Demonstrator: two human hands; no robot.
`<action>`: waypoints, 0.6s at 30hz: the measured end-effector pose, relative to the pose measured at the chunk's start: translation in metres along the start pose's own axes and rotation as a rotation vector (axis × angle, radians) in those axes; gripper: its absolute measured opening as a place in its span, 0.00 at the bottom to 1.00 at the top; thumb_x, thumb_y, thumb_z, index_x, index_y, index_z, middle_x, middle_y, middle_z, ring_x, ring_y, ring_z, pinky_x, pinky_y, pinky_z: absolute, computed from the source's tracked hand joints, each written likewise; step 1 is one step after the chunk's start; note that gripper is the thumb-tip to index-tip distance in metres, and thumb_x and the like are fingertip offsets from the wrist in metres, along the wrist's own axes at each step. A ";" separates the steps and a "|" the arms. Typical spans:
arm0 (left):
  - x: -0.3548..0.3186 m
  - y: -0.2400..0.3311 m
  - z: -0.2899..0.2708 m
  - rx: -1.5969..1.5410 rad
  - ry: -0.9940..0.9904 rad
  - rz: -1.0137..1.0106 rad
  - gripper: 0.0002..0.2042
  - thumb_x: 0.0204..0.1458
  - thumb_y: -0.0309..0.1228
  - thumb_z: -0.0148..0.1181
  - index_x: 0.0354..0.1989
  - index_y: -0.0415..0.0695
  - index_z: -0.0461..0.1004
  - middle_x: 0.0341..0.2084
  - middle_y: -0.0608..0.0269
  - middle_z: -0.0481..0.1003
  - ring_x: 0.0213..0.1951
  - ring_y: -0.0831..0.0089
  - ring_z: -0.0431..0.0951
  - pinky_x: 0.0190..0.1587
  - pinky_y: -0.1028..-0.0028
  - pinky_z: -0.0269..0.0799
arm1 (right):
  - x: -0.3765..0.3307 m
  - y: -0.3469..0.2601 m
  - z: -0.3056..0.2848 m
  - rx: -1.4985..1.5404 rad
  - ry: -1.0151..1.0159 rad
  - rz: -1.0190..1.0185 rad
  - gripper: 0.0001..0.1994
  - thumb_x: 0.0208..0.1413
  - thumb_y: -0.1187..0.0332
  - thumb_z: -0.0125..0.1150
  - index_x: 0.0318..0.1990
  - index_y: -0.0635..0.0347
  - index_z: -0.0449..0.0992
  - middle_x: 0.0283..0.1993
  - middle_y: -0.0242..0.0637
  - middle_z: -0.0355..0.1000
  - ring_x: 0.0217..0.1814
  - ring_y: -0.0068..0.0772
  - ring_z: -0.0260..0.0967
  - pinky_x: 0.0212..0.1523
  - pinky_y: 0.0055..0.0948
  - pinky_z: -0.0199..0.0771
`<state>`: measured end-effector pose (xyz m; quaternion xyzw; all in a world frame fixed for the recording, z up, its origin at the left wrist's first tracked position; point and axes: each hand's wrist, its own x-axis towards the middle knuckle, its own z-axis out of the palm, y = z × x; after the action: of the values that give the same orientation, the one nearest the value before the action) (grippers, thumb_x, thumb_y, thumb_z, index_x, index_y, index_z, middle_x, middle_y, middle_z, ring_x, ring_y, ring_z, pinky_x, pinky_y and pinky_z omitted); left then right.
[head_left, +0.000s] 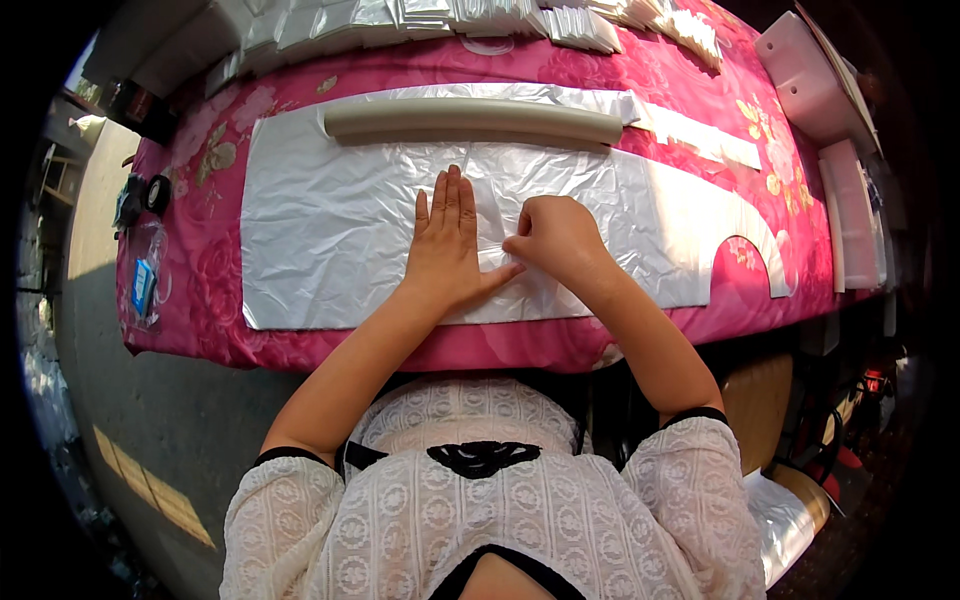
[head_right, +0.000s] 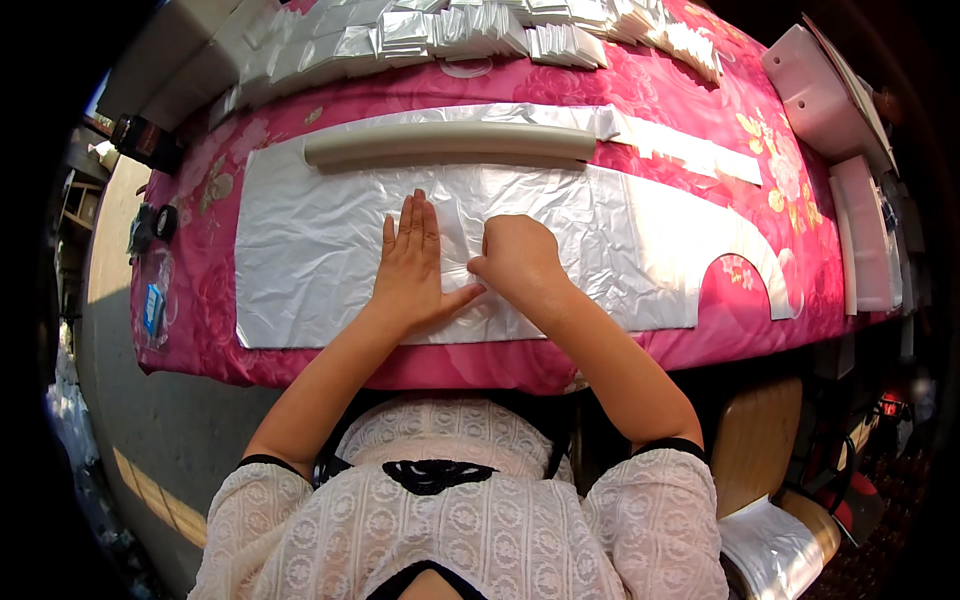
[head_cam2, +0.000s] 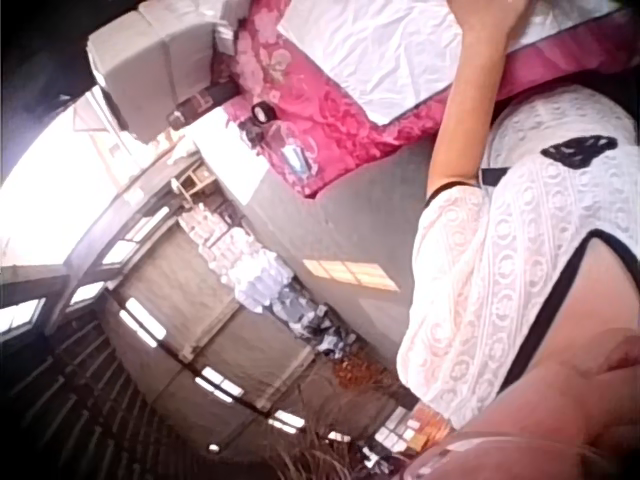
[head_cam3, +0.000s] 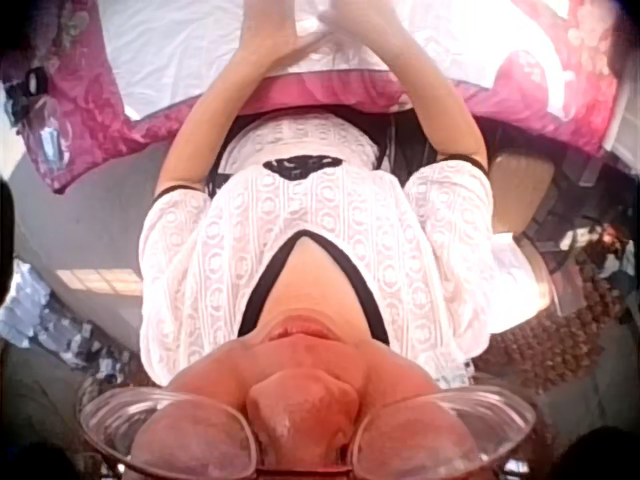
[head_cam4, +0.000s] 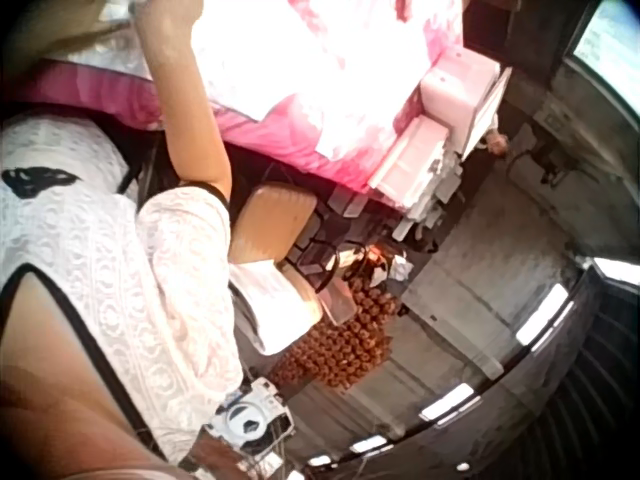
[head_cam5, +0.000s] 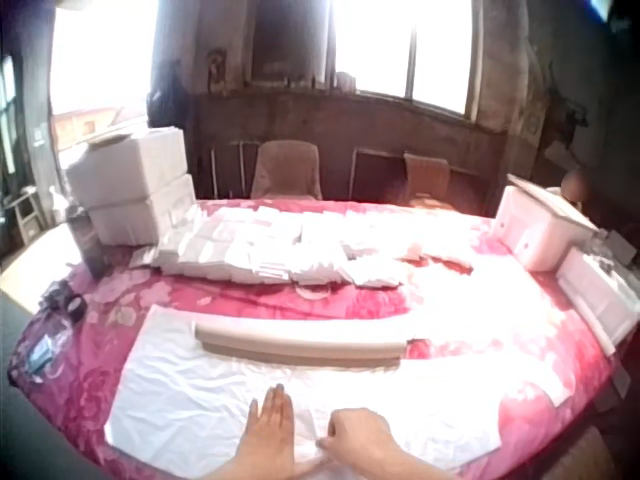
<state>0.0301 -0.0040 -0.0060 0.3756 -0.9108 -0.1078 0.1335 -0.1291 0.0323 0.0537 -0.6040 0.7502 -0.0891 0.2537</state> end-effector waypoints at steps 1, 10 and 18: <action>-0.003 -0.004 0.002 -0.023 0.066 0.023 0.52 0.43 0.60 0.52 0.64 0.33 0.34 0.65 0.43 0.37 0.67 0.53 0.34 0.66 0.58 0.30 | -0.003 -0.001 0.000 -0.042 0.070 -0.055 0.12 0.36 0.64 0.65 0.28 0.62 0.75 0.26 0.41 0.72 0.30 0.42 0.71 0.33 0.35 0.71; -0.124 -0.027 -0.064 -1.486 -0.418 -0.543 0.12 0.58 0.28 0.47 0.43 0.33 0.71 0.36 0.51 0.76 0.36 0.68 0.78 0.41 0.70 0.75 | 0.034 -0.027 0.063 -0.114 0.294 -0.660 0.30 0.53 0.53 0.51 0.60 0.63 0.58 0.65 0.53 0.49 0.69 0.50 0.41 0.66 0.45 0.39; -0.204 -0.043 -0.044 -1.535 -0.237 -1.186 0.13 0.54 0.32 0.55 0.42 0.36 0.72 0.34 0.58 0.76 0.35 0.72 0.77 0.35 0.77 0.74 | -0.059 -0.104 0.131 0.313 -0.088 -0.740 0.29 0.57 0.55 0.44 0.62 0.63 0.53 0.68 0.52 0.42 0.72 0.50 0.30 0.68 0.46 0.28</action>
<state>0.2115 0.1070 -0.0101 0.5705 -0.2635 -0.7583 0.1734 0.0325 0.0848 0.0035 -0.7907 0.4478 -0.2618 0.3252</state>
